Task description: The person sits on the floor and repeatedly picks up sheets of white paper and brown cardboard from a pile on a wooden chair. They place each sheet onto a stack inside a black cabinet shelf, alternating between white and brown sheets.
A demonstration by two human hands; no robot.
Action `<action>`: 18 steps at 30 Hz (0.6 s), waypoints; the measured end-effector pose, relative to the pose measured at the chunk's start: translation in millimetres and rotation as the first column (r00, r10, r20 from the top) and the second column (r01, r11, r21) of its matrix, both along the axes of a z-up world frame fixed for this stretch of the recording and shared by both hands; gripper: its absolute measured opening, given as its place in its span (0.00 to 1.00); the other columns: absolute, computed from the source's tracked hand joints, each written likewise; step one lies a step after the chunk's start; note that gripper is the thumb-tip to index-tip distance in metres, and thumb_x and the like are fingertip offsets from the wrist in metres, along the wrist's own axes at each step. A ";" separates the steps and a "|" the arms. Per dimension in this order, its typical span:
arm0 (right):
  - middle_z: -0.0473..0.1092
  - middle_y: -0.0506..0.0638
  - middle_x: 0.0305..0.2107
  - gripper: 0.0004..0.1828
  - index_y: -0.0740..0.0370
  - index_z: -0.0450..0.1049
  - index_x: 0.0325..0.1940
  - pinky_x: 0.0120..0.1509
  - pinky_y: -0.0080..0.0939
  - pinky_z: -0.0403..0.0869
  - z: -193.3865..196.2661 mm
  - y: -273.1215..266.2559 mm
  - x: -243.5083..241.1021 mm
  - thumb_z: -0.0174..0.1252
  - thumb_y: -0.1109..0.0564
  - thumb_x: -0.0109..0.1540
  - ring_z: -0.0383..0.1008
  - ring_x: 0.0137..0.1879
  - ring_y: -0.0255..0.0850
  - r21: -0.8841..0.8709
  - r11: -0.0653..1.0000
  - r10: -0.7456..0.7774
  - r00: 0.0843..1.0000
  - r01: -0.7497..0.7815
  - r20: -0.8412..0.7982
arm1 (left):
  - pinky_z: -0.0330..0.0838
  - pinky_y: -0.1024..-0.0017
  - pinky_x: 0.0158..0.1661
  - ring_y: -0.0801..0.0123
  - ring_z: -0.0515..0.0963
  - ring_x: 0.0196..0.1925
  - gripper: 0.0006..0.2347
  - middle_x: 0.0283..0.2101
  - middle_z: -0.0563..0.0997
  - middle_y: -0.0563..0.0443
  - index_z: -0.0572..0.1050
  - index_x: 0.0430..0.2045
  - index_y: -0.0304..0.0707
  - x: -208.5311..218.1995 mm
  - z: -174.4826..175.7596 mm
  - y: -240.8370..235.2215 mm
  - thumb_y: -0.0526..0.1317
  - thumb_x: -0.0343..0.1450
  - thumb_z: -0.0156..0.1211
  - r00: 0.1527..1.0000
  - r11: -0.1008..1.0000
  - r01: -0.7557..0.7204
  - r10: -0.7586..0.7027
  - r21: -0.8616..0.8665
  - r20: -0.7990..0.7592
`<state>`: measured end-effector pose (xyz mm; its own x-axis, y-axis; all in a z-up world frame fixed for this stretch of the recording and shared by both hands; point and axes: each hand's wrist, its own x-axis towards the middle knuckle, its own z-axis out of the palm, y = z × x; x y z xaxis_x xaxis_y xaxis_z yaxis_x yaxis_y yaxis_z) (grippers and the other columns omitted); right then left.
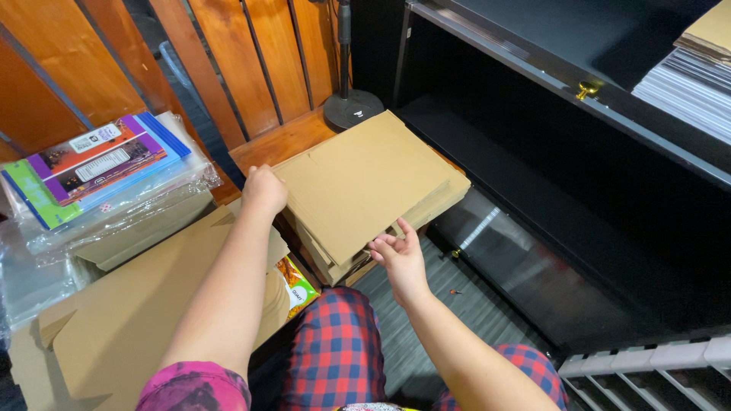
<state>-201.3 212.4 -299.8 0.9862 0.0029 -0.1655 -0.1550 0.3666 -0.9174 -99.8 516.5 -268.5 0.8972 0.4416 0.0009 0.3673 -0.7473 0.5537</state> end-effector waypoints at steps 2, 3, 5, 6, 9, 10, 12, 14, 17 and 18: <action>0.71 0.57 0.41 0.45 0.60 0.47 0.81 0.53 0.42 0.83 1.8 -3.5 0.2 0.59 0.69 0.63 0.81 0.44 0.44 0.016 1.000 0.010 1.000 -0.010 -0.005 | 0.73 0.50 0.57 0.44 0.75 0.61 0.17 0.57 0.69 0.38 0.73 0.55 0.26 -16.2 18.3 -14.0 0.40 0.76 0.56 0.999 1.000 0.003 -0.002 0.022 -0.044; 0.70 0.58 0.40 0.45 0.58 0.46 0.81 0.50 0.43 0.84 2.3 -5.5 -0.4 0.59 0.69 0.64 0.81 0.42 0.43 0.032 0.999 0.019 1.000 -0.019 -0.012 | 0.72 0.52 0.58 0.46 0.75 0.62 0.18 0.58 0.69 0.37 0.72 0.57 0.25 -24.8 26.8 -21.3 0.41 0.76 0.55 0.996 0.999 0.009 -0.005 0.042 -0.090; 0.70 0.59 0.39 0.48 0.56 0.43 0.82 0.48 0.44 0.84 -0.4 -9.9 1.6 0.59 0.70 0.63 0.81 0.39 0.45 0.030 0.999 0.034 0.999 -0.034 -0.008 | 0.72 0.51 0.58 0.45 0.75 0.62 0.19 0.59 0.69 0.36 0.71 0.58 0.23 -24.4 23.3 -21.7 0.41 0.76 0.53 0.994 1.000 0.001 0.000 0.013 -0.112; 0.71 0.60 0.38 0.50 0.54 0.41 0.83 0.46 0.44 0.84 -1.7 -12.4 2.6 0.59 0.70 0.63 0.80 0.37 0.46 0.027 0.998 0.049 0.999 -0.049 -0.005 | 0.72 0.50 0.58 0.45 0.74 0.63 0.20 0.59 0.68 0.35 0.70 0.58 0.21 -24.1 21.6 -22.1 0.41 0.75 0.52 0.991 1.000 -0.007 0.005 -0.016 -0.133; 0.70 0.59 0.35 0.58 0.53 0.35 0.84 0.43 0.44 0.84 -9.6 -19.5 8.6 0.62 0.73 0.60 0.77 0.32 0.42 -0.012 0.996 0.089 0.996 -0.089 0.027 | 0.71 0.48 0.58 0.41 0.75 0.62 0.21 0.58 0.71 0.32 0.73 0.56 0.20 -50.1 36.0 -34.4 0.43 0.74 0.57 0.988 0.999 0.043 -0.039 0.024 -0.147; 0.70 0.59 0.35 0.58 0.53 0.35 0.84 0.43 0.44 0.84 -19.2 -23.1 16.7 0.62 0.73 0.60 0.77 0.32 0.42 -0.012 0.996 0.088 0.996 -0.088 0.028 | 0.71 0.48 0.58 0.41 0.75 0.62 0.21 0.58 0.71 0.32 0.73 0.56 0.20 -57.6 41.4 -39.5 0.43 0.74 0.57 0.989 0.999 0.044 -0.040 0.023 -0.146; 0.68 0.57 0.33 0.57 0.53 0.37 0.84 0.40 0.46 0.85 -39.9 -29.9 31.2 0.61 0.75 0.60 0.78 0.32 0.43 -0.042 0.994 0.106 0.992 -0.103 0.065 | 0.71 0.48 0.58 0.41 0.74 0.63 0.23 0.59 0.71 0.31 0.72 0.57 0.19 -74.4 50.6 -49.1 0.43 0.74 0.57 0.982 0.998 0.057 -0.052 0.022 -0.181; 0.69 0.54 0.31 0.53 0.58 0.44 0.82 0.38 0.42 0.84 -40.8 -38.7 36.4 0.63 0.74 0.59 0.77 0.31 0.40 -0.070 0.996 0.066 0.994 -0.060 0.084 | 0.72 0.49 0.58 0.41 0.75 0.62 0.24 0.58 0.71 0.31 0.71 0.58 0.19 -81.8 40.4 -54.3 0.44 0.73 0.58 0.985 0.996 0.076 -0.067 0.051 -0.157; 0.71 0.52 0.30 0.39 0.64 0.61 0.72 0.36 0.36 0.83 -50.1 -52.9 52.2 0.66 0.72 0.58 0.77 0.31 0.37 -0.108 0.994 -0.019 0.993 0.032 0.116 | 0.73 0.50 0.58 0.40 0.75 0.61 0.26 0.56 0.72 0.32 0.69 0.60 0.20 -100.0 40.1 -70.3 0.45 0.72 0.60 0.987 0.987 0.114 -0.100 0.110 -0.122; 0.72 0.52 0.29 0.30 0.67 0.70 0.64 0.36 0.33 0.83 -54.7 -58.1 58.5 0.68 0.71 0.58 0.77 0.31 0.36 -0.119 0.989 -0.067 0.990 0.083 0.128 | 0.73 0.49 0.58 0.39 0.75 0.61 0.27 0.55 0.72 0.31 0.68 0.60 0.20 -107.2 42.3 -77.4 0.45 0.71 0.62 0.986 0.981 0.137 -0.122 0.138 -0.112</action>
<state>-142.8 154.3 -354.5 0.9957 -0.0848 -0.0375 -0.0147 0.2553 -0.9668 -207.0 439.2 -226.2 0.9454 0.3236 -0.0386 0.3114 -0.8617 0.4007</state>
